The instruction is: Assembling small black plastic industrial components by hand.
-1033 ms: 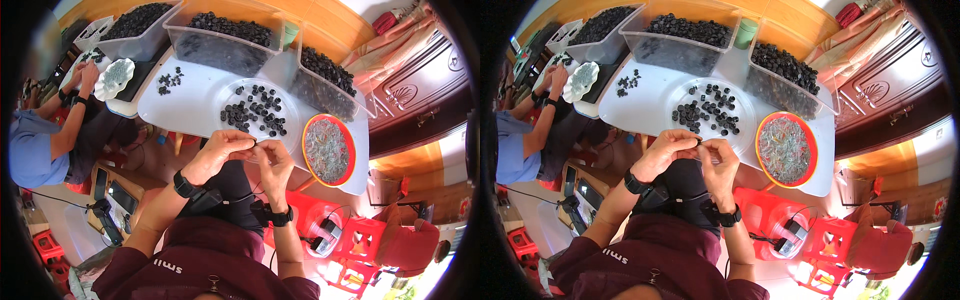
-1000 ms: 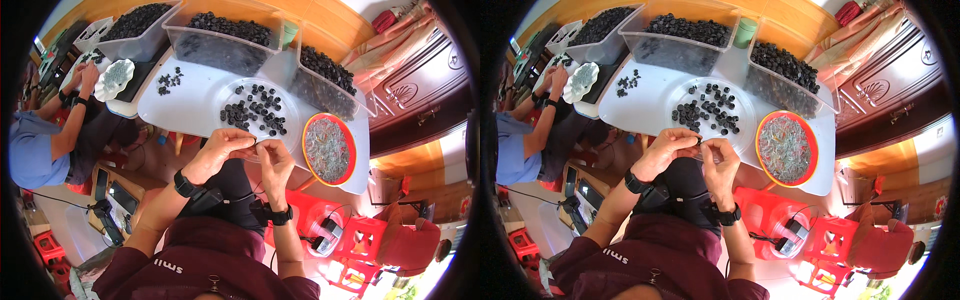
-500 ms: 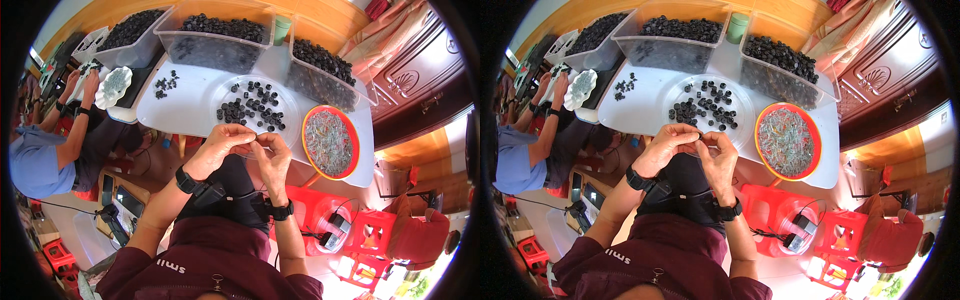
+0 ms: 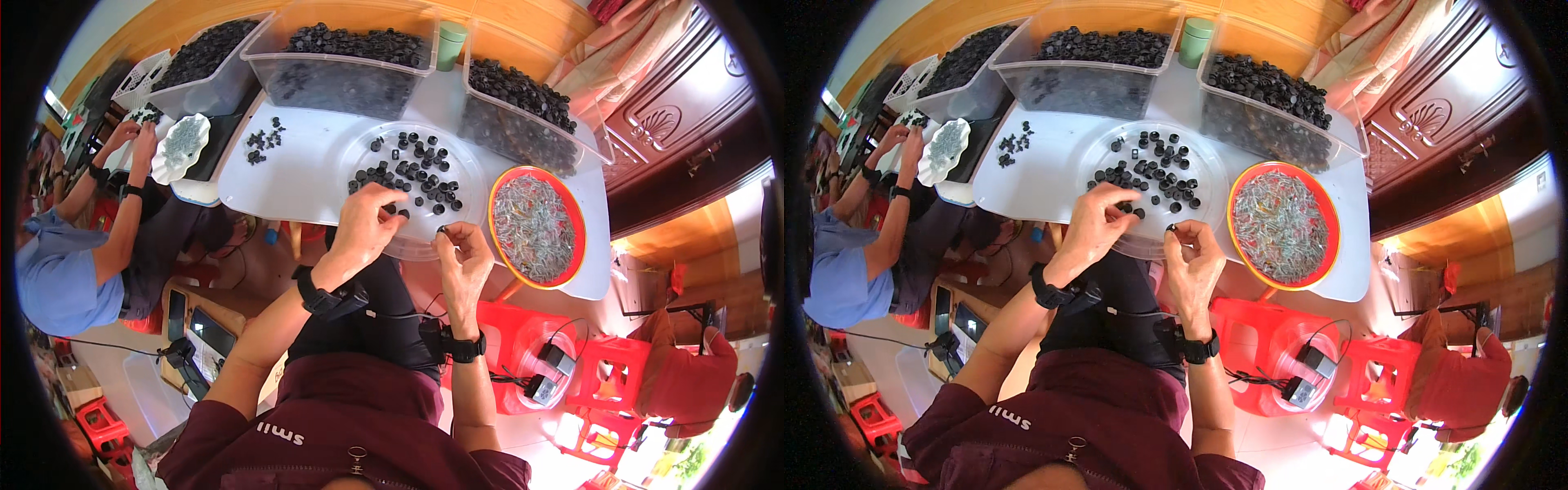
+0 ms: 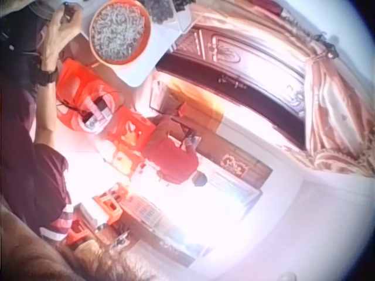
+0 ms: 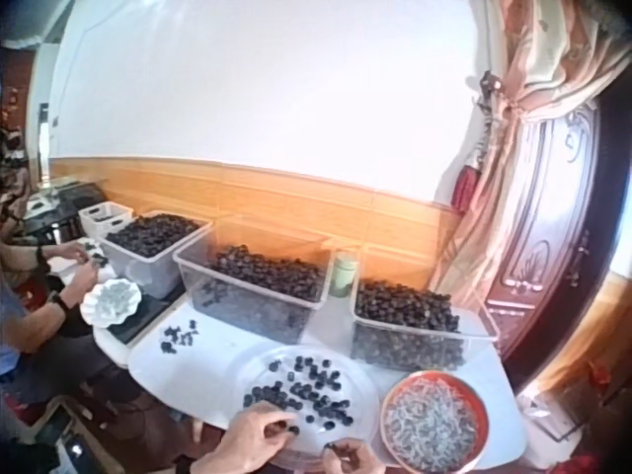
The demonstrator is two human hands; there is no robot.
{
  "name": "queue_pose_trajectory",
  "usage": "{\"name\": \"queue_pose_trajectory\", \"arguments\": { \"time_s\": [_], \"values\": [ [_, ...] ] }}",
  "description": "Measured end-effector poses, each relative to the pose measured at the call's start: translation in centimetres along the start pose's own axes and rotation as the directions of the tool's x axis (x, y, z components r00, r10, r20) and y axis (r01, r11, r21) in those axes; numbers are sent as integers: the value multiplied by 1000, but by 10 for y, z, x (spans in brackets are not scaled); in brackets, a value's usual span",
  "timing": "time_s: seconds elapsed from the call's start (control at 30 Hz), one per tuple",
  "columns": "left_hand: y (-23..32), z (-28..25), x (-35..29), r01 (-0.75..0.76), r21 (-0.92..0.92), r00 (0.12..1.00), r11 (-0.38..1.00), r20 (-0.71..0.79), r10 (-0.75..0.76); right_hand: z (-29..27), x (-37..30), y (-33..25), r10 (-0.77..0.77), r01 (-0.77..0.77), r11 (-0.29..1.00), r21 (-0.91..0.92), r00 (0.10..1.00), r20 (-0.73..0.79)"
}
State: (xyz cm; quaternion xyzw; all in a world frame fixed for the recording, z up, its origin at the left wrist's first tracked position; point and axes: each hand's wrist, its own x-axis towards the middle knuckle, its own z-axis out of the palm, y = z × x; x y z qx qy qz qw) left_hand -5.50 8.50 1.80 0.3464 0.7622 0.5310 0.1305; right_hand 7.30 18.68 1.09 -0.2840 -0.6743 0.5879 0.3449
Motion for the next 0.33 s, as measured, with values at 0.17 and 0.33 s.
{"name": "queue_pose_trajectory", "arguments": {
  "time_s": [0.17, 0.33],
  "values": [
    [47, -32, -10, -286, -128, 939, 949, -235, 252, -7, -4, 4, -15, 19, 999, 43, 997, -81],
    [113, -57, -178, -734, -50, 557, 677, -614, 559, -11, 3, 5, -28, 32, 998, 59, 997, -76]
  ]
}}
